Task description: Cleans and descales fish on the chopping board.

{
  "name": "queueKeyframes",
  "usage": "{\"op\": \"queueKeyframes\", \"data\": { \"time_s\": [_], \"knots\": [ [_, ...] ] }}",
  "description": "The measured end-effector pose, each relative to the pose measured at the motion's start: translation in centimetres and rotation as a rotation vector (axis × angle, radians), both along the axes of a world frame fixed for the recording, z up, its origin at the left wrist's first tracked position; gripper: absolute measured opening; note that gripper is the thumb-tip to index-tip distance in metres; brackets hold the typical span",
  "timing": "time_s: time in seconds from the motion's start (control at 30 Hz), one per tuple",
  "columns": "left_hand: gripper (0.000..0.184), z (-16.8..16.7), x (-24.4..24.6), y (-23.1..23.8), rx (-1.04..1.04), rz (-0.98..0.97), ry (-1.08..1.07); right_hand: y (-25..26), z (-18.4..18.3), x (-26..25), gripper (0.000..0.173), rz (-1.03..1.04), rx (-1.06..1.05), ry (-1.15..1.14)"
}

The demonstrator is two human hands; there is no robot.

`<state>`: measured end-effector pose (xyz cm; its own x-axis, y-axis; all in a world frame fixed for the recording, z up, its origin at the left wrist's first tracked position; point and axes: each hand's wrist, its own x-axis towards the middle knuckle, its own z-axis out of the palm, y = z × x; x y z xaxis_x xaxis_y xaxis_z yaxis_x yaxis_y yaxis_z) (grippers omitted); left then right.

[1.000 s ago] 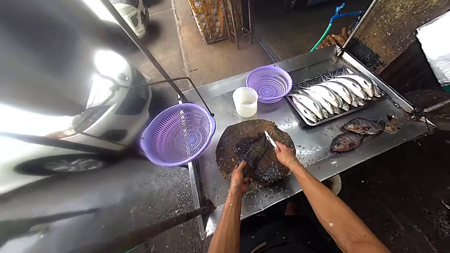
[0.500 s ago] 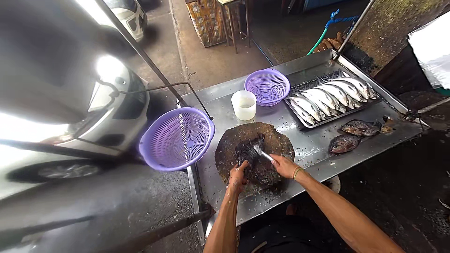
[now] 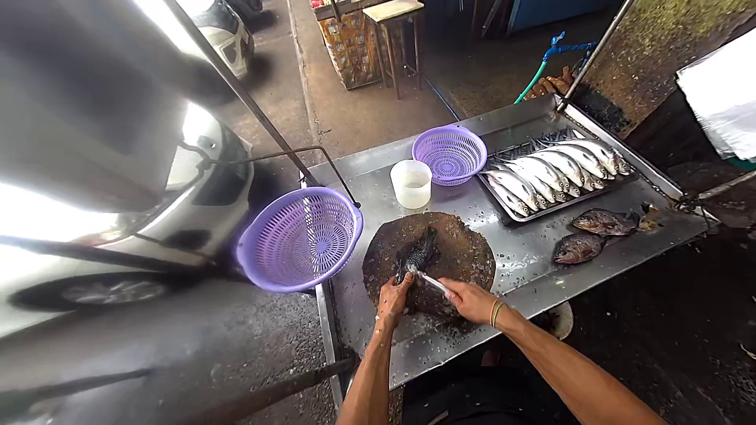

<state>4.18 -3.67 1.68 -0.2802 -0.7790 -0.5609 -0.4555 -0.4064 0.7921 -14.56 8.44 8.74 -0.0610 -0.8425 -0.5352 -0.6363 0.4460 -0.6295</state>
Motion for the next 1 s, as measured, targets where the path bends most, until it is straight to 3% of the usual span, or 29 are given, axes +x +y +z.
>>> {"op": "queueKeyframes", "data": {
  "time_s": [0.07,0.13,0.23,0.37,0.47,0.53,0.6,0.67,0.73,0.8,0.87,0.93,1.0],
  "knots": [
    [0.048,0.0,-0.2,0.2,0.006,-0.01,-0.008,-1.6,-1.5,-1.5,0.048,-0.094,0.022,0.002],
    [0.05,0.6,-0.5,0.4,0.023,-0.048,-0.016,-1.4,-1.7,0.7,0.05,-0.162,-0.035,-0.055],
    [0.053,0.4,0.6,0.5,0.101,-0.037,0.012,-0.1,0.2,1.4,0.049,-0.033,-0.068,-0.037],
    [0.049,0.2,1.4,1.5,0.341,0.049,0.121,-2.8,-2.9,-1.4,0.048,-0.106,0.028,0.029],
    [0.048,-0.1,1.2,1.6,0.467,0.175,0.173,-0.9,-0.9,1.9,0.047,0.051,0.004,-0.017],
    [0.046,-0.4,1.6,1.7,0.486,0.192,0.191,-0.9,-0.8,0.0,0.046,0.095,0.044,0.021],
    [0.041,-0.3,0.9,2.2,0.511,0.212,0.206,-1.5,-3.1,-2.2,0.046,-0.063,0.075,0.06],
    [0.037,-0.4,0.0,3.0,0.573,0.254,0.237,-0.2,-4.6,-0.2,0.049,-0.176,0.046,0.058],
    [0.035,-0.7,-0.3,3.3,0.651,0.288,0.314,1.6,-2.9,1.4,0.051,-0.063,0.05,0.058],
    [0.031,-0.5,-0.1,3.6,0.709,0.294,0.373,1.6,-2.5,-1.2,0.049,-0.001,0.09,0.071],
    [0.029,-0.4,-0.7,4.2,0.74,0.316,0.408,1.2,-4.6,-3.8,0.049,-0.149,0.097,0.094],
    [0.031,-0.4,-1.5,5.0,0.792,0.36,0.442,2.7,-6.4,-1.5,0.051,-0.295,0.024,0.073],
    [0.033,-0.4,-2.0,5.1,0.832,0.4,0.46,4.8,-5.6,0.9,0.051,-0.228,-0.048,0.024]
  ]
}}
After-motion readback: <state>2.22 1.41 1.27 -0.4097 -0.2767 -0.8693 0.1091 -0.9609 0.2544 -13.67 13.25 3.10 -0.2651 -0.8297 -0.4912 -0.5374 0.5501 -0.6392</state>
